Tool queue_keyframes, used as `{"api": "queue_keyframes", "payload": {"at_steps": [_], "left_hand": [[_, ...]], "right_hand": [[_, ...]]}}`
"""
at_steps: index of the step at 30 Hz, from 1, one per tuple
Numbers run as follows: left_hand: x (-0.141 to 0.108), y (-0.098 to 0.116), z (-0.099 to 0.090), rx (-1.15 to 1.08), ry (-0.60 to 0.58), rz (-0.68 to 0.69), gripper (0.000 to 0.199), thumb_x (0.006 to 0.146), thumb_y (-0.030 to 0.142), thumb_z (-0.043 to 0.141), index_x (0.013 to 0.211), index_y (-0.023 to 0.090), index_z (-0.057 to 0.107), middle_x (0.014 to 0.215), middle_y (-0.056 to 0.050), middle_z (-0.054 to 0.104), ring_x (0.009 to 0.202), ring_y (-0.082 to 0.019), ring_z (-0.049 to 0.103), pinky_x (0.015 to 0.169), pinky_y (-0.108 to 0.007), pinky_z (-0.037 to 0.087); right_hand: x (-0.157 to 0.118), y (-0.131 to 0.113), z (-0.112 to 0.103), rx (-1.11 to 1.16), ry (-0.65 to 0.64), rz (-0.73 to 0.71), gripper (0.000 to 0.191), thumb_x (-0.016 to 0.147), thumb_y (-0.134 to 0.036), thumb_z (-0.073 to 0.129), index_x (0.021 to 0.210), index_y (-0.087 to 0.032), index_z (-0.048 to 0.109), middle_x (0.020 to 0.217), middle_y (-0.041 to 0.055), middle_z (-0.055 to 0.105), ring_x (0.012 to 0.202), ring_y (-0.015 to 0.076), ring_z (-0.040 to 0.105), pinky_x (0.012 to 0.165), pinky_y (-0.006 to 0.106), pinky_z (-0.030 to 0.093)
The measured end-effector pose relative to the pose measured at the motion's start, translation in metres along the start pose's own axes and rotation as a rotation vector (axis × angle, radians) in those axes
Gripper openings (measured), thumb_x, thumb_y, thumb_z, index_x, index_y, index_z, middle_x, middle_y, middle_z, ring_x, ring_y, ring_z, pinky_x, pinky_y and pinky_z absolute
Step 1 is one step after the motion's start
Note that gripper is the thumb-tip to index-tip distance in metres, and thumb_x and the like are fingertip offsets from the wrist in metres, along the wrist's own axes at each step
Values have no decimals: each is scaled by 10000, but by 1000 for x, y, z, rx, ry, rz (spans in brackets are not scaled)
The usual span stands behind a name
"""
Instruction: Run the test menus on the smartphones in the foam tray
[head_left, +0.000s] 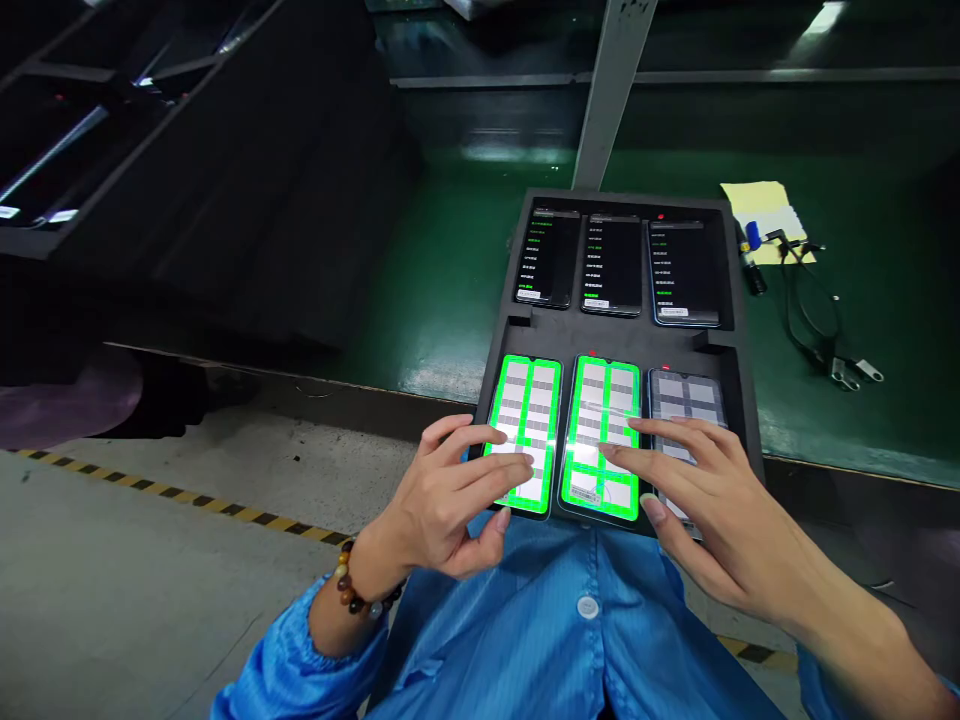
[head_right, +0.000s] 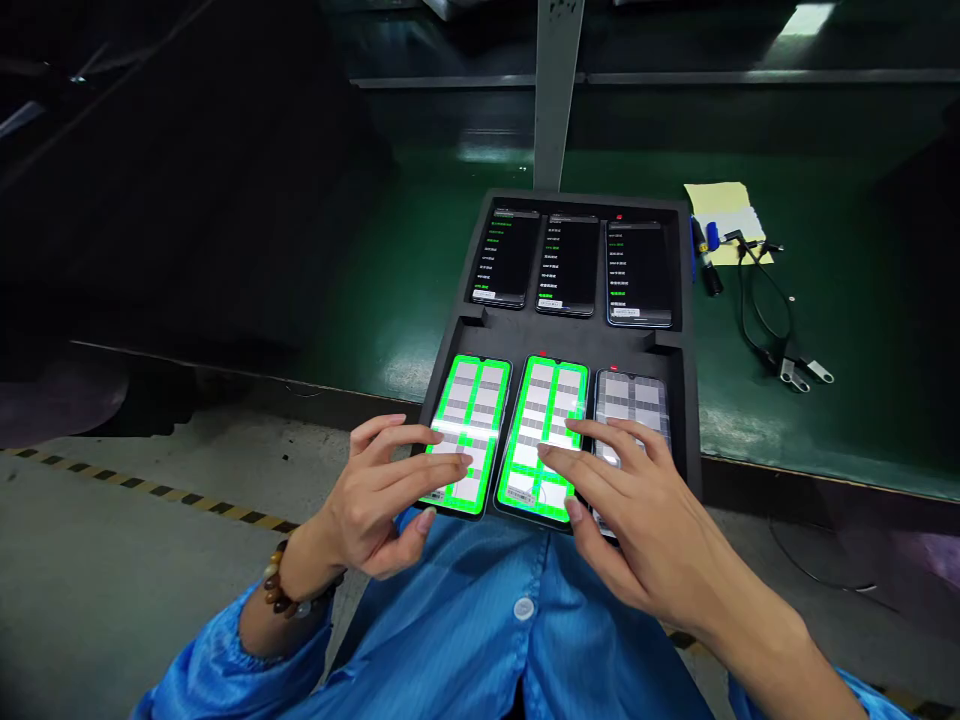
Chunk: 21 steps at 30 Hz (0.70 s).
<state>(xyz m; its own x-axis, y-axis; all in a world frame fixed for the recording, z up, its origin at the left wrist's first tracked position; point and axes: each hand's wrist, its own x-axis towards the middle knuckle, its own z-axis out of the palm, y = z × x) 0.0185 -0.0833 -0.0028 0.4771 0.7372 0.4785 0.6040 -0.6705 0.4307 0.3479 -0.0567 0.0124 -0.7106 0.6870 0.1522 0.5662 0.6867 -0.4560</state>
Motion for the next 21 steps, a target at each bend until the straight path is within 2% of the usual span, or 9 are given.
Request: {"api": "queue_keyframes", "payload": {"at_steps": [7, 15, 21], "left_hand": [[-8, -6, -9, 40, 47, -60, 399, 852, 211, 554, 1206, 222, 738, 1076, -13, 861, 1043, -285, 707, 1069, -514, 354], [2, 9, 12, -93, -26, 61, 445, 821, 255, 554, 1227, 201, 727, 1107, -4, 857, 1073, -271, 709, 1088, -469, 386], [-8, -4, -7, 58, 8, -78, 431, 867, 218, 546, 1262, 222, 719, 1122, -15, 854, 1104, -293, 685, 1108, -512, 335]], "right_hand": [[-12, 12, -9, -33, 9, 59, 464, 1078, -259, 476, 1535, -264, 562, 1435, 67, 698, 1458, 309, 507, 1140, 490, 345], [-9, 12, -6, -19, 13, 43, 452, 1064, -254, 489, 1510, -266, 568, 1373, 80, 727, 1415, 330, 550, 1126, 524, 358], [-12, 12, -8, -10, 3, 59, 457, 1068, -251, 486, 1519, -256, 558, 1396, 77, 723, 1441, 321, 536, 1126, 514, 361]]}}
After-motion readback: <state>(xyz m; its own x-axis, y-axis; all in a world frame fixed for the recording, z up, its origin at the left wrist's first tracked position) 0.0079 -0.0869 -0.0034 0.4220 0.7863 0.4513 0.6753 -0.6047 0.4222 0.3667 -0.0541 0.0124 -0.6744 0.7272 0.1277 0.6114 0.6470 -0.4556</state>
